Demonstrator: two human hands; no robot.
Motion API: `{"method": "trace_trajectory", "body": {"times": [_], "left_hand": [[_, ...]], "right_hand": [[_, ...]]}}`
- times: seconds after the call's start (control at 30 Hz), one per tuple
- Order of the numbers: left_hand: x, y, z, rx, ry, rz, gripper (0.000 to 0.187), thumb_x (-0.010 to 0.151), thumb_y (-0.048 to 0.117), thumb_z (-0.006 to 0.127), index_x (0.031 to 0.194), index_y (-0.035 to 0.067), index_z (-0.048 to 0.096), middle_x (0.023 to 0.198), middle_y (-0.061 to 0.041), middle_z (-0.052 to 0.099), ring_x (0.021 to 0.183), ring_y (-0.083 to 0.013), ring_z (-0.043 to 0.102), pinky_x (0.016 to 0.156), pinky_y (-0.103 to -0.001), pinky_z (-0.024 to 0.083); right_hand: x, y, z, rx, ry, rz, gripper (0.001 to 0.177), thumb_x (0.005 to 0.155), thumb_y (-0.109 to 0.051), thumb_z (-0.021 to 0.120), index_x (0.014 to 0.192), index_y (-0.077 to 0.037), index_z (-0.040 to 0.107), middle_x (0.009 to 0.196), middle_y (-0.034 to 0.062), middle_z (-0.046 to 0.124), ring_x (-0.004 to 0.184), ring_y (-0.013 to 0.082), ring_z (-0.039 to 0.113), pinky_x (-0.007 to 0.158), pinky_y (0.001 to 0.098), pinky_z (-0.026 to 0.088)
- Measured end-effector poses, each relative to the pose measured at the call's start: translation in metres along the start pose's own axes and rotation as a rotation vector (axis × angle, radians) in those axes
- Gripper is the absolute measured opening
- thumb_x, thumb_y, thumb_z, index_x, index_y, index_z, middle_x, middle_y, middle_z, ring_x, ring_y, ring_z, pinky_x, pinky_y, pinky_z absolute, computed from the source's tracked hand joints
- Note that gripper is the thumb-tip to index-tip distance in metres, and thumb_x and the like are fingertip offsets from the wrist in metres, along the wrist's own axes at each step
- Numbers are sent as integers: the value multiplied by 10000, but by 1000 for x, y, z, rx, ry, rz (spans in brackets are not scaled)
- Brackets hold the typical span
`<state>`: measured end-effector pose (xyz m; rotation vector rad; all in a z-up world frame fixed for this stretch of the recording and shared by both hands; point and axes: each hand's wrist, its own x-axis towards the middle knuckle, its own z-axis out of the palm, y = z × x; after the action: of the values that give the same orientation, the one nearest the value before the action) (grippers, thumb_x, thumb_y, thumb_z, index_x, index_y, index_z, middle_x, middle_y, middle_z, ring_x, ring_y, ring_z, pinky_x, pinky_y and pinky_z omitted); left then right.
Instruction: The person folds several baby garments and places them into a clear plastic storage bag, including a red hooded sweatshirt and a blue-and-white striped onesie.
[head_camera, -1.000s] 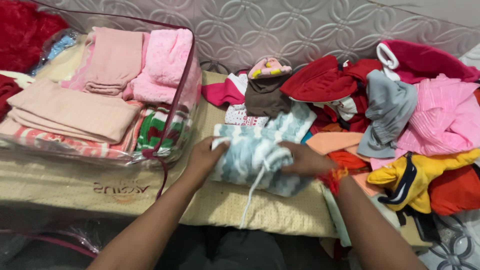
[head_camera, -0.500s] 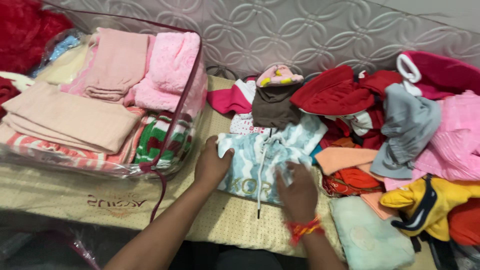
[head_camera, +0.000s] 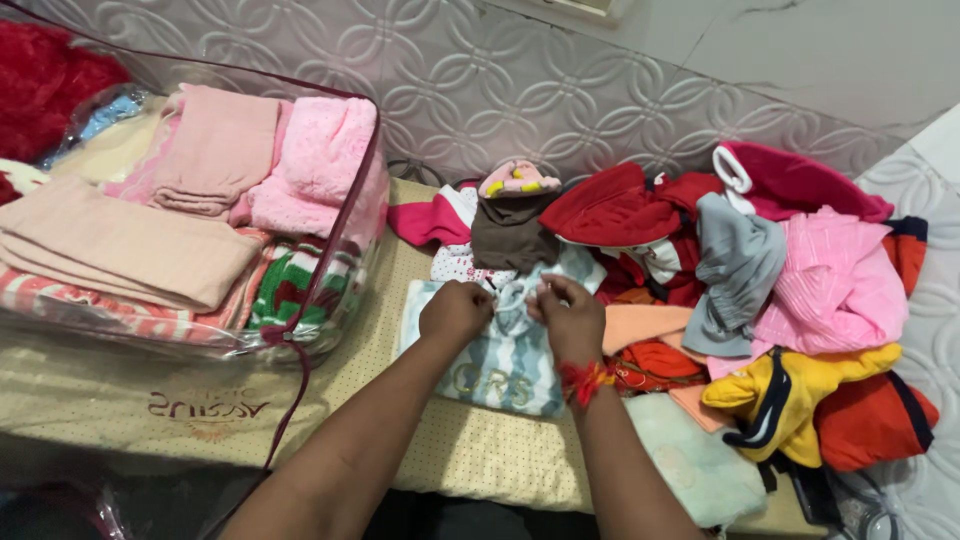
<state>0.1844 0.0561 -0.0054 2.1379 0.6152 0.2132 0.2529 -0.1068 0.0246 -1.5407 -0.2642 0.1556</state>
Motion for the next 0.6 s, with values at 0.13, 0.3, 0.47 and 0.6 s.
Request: {"method": "trace_trajectory", "body": {"times": [0.13, 0.3, 0.47, 0.6], "left_hand": [[2, -9, 10, -41, 25, -6, 203, 829, 323, 738, 992, 243, 830, 955, -54, 797, 894, -261, 766, 796, -407, 581], [22, -20, 19, -91, 182, -66, 393, 715, 256, 806, 1095, 169, 763, 1047, -112, 757, 996, -321, 715, 837, -429, 559], [42, -47, 29, -283, 128, -119, 365, 739, 274, 802, 1066, 111, 796, 1032, -124, 771, 970, -282, 743, 864, -386, 574], [41, -51, 37, -525, 137, 20, 331, 766, 173, 788, 1071, 46, 770, 953, -107, 808, 879, -197, 777, 813, -321, 596]], "right_hand": [[45, 19, 17, 253, -64, 137, 286, 900, -26, 693, 1173, 56, 665, 970, 150, 745, 785, 183, 746, 705, 261, 609], [27, 44, 29, -642, -184, -389, 185, 863, -72, 740, 1025, 11, 765, 1029, 128, 730, 931, 256, 728, 825, 351, 564], [4, 24, 29, -948, -478, -688, 208, 849, -62, 667, 1038, -42, 752, 1096, 129, 723, 1026, 330, 685, 916, 397, 540], [5, 5, 21, -1363, -674, -540, 326, 779, -87, 684, 1090, -127, 775, 1100, 62, 751, 1020, 330, 653, 806, 530, 441]]}}
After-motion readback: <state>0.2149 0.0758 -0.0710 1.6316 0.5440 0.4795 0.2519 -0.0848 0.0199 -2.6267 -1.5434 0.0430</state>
